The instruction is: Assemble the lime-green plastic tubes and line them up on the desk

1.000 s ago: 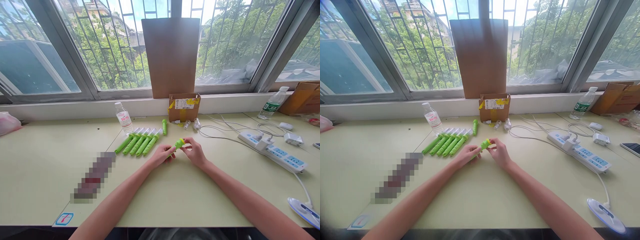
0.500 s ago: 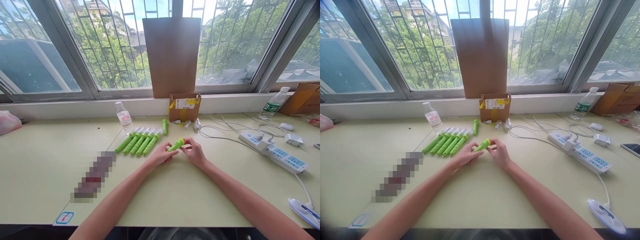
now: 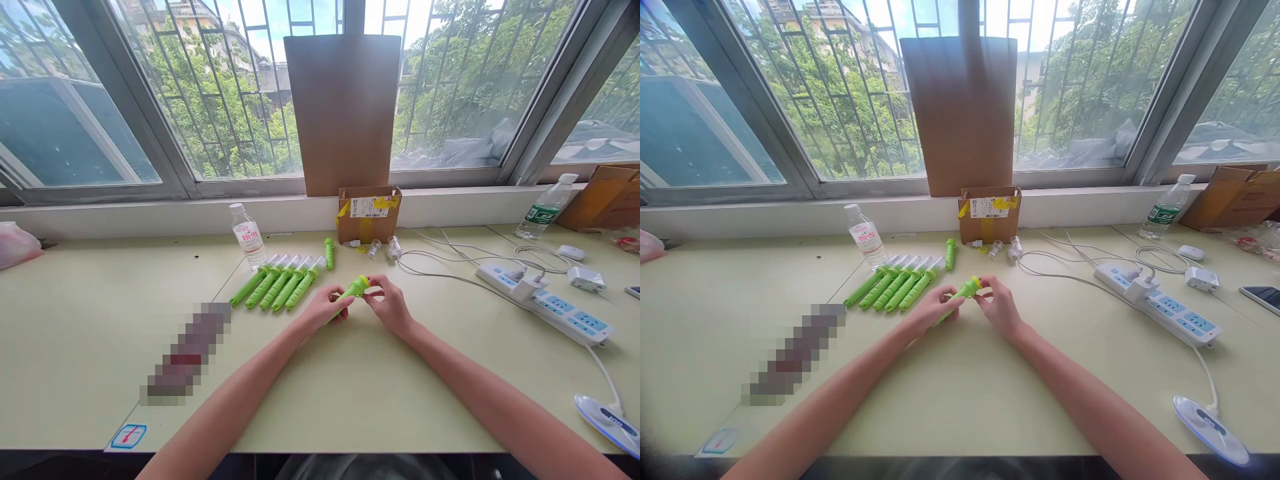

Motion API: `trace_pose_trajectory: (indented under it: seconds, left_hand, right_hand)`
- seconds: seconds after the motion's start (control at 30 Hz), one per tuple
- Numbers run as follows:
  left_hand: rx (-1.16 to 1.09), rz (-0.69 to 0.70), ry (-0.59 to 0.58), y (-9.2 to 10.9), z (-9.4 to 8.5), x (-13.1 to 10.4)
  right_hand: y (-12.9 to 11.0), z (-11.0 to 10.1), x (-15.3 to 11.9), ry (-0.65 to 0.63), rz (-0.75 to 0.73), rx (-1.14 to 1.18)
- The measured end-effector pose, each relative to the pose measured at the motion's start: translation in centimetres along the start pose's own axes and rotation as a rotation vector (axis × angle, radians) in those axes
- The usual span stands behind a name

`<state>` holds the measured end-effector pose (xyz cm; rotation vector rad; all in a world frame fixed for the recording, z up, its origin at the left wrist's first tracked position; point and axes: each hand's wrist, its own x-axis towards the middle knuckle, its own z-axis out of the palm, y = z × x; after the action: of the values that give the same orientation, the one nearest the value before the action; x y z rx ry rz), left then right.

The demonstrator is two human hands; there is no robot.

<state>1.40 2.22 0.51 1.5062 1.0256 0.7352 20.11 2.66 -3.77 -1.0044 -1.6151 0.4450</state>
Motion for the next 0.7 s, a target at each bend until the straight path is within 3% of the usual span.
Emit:
trace_pose_trajectory:
  seconds: [0.23,0.7]
  left_hand:
    - [-0.054,0.021,-0.060,-0.11,-0.03,0.04]
    - [0.124,0.020,-0.036,-0.82,-0.14,0.43]
  right_hand:
    - [-0.36,-0.20,-0.05,0.025,-0.004,0.005]
    - [0.11,-0.26,0.03,-0.012,-0.006,0.007]
